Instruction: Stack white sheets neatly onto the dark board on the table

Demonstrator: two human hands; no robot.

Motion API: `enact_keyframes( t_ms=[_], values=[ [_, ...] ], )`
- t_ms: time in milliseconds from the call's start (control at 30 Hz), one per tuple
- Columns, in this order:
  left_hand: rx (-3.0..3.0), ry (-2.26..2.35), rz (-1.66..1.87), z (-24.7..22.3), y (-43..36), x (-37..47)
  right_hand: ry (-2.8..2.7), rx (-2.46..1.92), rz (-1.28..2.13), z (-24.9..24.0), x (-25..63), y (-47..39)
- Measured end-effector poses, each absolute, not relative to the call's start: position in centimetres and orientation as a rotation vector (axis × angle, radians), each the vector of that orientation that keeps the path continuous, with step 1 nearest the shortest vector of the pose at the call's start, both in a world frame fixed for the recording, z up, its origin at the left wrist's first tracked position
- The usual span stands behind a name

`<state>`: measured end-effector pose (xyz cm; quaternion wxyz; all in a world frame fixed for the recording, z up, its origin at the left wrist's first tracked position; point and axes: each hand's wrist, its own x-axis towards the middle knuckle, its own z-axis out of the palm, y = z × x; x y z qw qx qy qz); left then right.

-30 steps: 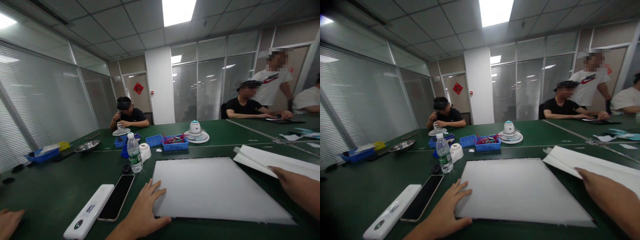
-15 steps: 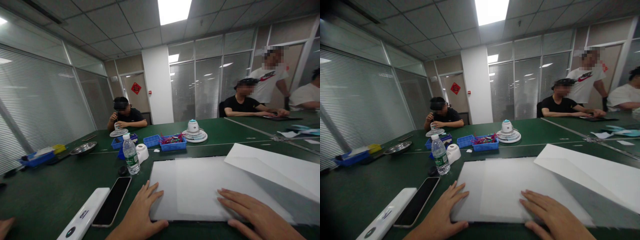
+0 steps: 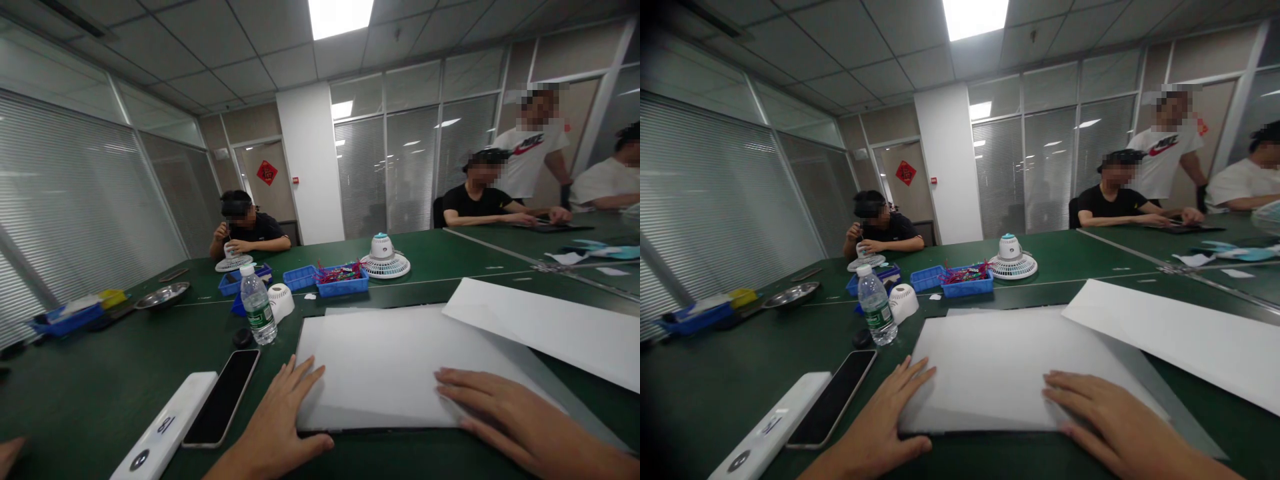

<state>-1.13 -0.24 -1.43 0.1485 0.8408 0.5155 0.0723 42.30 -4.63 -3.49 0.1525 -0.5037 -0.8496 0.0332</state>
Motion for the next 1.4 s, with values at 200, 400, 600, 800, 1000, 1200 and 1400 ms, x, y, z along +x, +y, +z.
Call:
enact_keyframes(
  t_ms=[200, 400, 600, 800, 1000, 1200, 1400],
  values=[
    [2.404, 1.475, 0.209, -1.0, -0.4, -1.0, -2.427, -1.401, -0.105, -3.8, 42.1, -4.5],
    [2.392, 1.494, 0.181, -1.1, -0.3, -1.2, -2.273, -1.741, -0.127, -4.0, 43.9, -3.1],
    [2.408, 1.506, 0.2, -1.2, -0.4, -1.1, -2.309, -1.665, -0.052, -3.9, 43.3, -3.3],
    [2.412, 1.506, 0.21, -1.2, -0.5, -1.1, -2.278, -1.658, 0.07, -3.9, 44.2, -2.9],
    [2.411, 1.517, 0.197, -1.7, -0.1, -1.2, -2.024, -1.866, -0.201, -4.6, 53.7, 0.4],
    [2.398, 1.506, 0.192, -1.6, -0.2, -1.2, -1.73, -2.184, -0.043, -6.5, 61.8, 1.2],
    [2.392, 1.516, 0.152, -1.1, -0.4, -1.3, -1.574, -2.282, -0.153, -5.5, 60.2, 0.4]
  ],
)
